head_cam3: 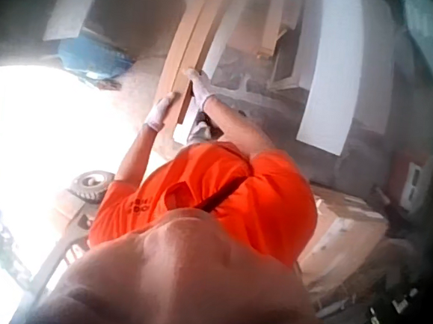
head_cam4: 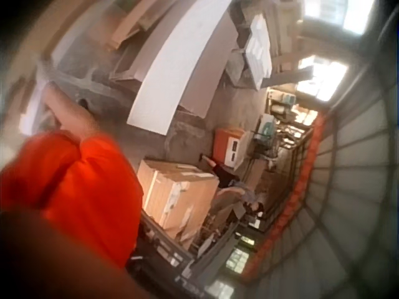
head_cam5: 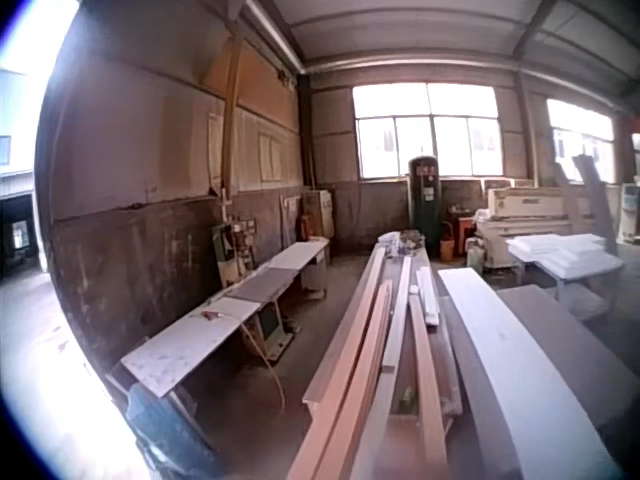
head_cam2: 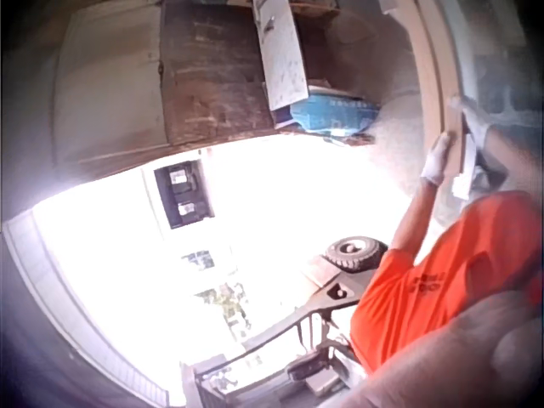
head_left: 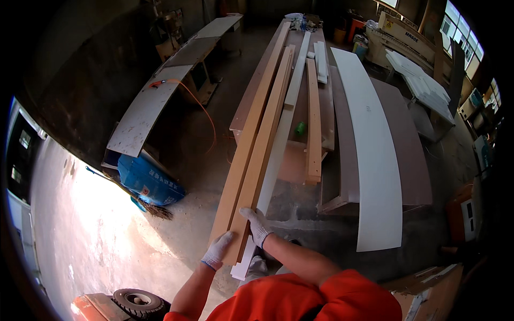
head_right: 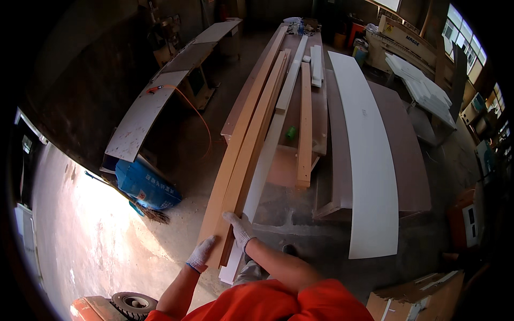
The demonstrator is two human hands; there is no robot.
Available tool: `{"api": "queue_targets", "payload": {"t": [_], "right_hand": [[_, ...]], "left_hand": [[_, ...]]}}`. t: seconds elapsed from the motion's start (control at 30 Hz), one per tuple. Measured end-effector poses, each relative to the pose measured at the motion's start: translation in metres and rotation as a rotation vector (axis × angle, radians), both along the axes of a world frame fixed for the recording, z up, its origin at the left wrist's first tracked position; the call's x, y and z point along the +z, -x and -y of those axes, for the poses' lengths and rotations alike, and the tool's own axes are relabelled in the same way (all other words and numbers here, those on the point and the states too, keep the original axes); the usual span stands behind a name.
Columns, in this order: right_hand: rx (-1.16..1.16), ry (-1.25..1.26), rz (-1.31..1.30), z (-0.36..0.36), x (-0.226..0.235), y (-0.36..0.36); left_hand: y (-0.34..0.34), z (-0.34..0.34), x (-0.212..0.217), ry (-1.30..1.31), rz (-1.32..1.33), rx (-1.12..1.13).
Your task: The person moves several long wooden boards and flat panels from a stacked pallet onto nearby work benches.
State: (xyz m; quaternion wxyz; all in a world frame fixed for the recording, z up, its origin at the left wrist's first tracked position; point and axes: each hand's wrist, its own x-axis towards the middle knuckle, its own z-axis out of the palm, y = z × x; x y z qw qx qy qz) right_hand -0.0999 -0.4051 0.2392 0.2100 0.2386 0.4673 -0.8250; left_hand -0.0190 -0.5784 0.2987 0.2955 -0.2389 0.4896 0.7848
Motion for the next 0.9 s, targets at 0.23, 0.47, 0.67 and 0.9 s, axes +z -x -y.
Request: {"api": "queue_targets", "payload": {"t": [0.23, 0.47, 0.67, 0.9], "right_hand": [[0.005, 0.057, 0.072, -0.009, -0.005, 0.062], [0.136, -0.475, -0.069, -0.034, -0.045, 0.064], [0.060, -0.650, 0.222, -0.049, -0.129, 0.008], [0.051, -0.249, 0.307, -0.055, -0.101, -0.018]], "left_hand": [[-0.026, -0.049, -0.099, -0.138, -0.074, 0.515], [-0.008, -0.066, -0.113, 0.029, 0.014, 0.726], [-0.007, -0.067, -0.110, 0.003, 0.040, 0.724], [-0.013, -0.067, -0.131, 0.002, 0.045, 0.756]]}}
